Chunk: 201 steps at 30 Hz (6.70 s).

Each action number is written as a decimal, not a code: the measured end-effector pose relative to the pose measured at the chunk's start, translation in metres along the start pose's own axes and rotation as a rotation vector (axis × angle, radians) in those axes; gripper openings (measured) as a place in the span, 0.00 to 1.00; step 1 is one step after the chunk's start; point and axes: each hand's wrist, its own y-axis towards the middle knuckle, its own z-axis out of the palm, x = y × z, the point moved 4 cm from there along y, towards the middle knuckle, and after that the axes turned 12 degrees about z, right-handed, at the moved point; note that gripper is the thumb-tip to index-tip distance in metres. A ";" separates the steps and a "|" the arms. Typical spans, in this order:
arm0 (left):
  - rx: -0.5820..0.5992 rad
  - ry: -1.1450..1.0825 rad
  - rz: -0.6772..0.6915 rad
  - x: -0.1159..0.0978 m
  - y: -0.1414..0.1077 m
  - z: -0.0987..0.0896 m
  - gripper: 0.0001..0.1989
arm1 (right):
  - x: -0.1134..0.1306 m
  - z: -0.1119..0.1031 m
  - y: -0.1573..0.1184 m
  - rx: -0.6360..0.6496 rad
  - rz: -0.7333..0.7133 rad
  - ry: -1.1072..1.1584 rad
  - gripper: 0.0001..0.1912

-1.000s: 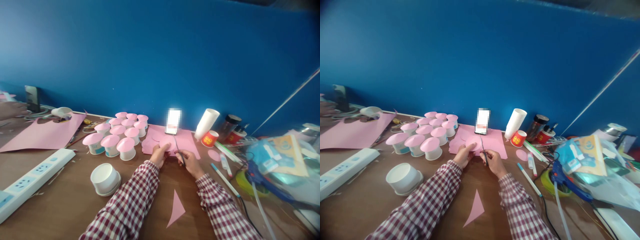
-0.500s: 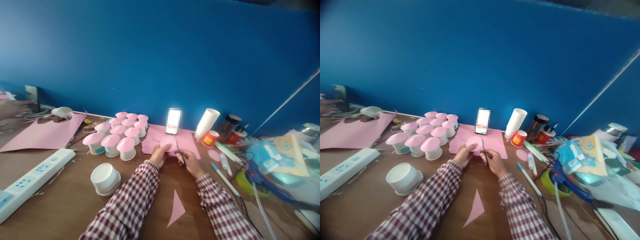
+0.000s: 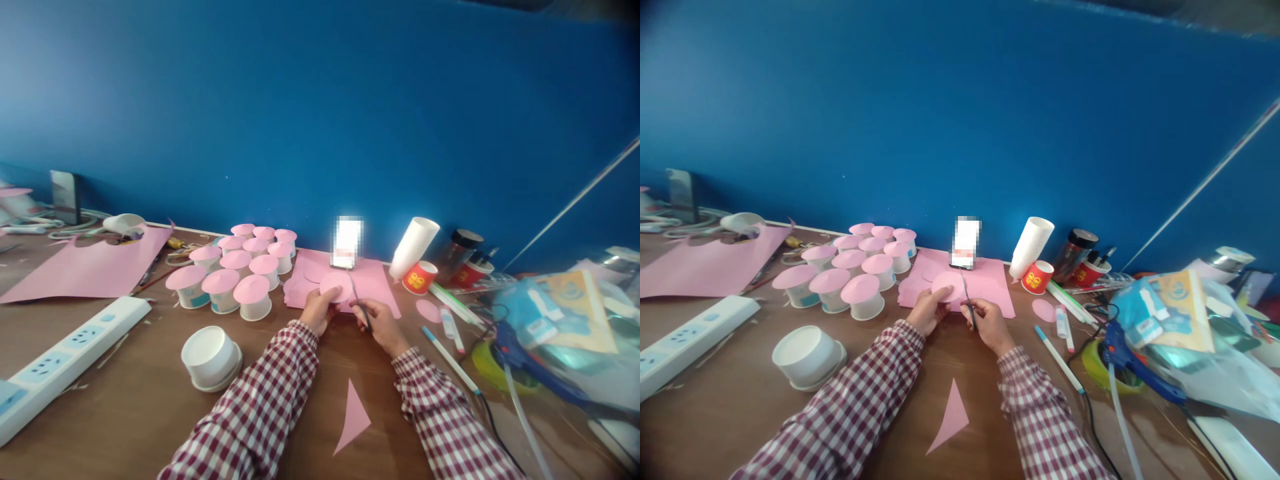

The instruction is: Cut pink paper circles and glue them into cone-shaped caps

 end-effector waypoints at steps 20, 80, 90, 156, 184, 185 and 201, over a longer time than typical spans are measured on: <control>-0.013 -0.006 0.017 -0.004 -0.002 0.002 0.11 | 0.006 0.000 -0.002 -0.016 -0.010 -0.043 0.22; 0.043 0.050 0.015 -0.002 -0.003 0.005 0.11 | 0.001 0.003 -0.001 0.082 0.010 0.082 0.21; 0.032 0.057 0.021 -0.002 -0.001 0.003 0.11 | 0.000 0.004 -0.001 0.088 0.012 0.085 0.21; 0.052 0.085 -0.043 -0.002 0.001 -0.001 0.10 | 0.005 -0.004 -0.001 0.107 0.053 0.016 0.20; 0.024 0.095 -0.041 -0.002 0.000 -0.002 0.10 | 0.003 -0.004 0.000 0.110 0.047 -0.030 0.18; 0.025 0.094 -0.039 -0.002 0.001 -0.002 0.10 | 0.003 -0.004 0.000 0.108 0.048 -0.032 0.19; 0.027 0.075 -0.025 -0.003 0.001 -0.001 0.10 | -0.002 -0.003 0.003 0.062 0.058 0.013 0.20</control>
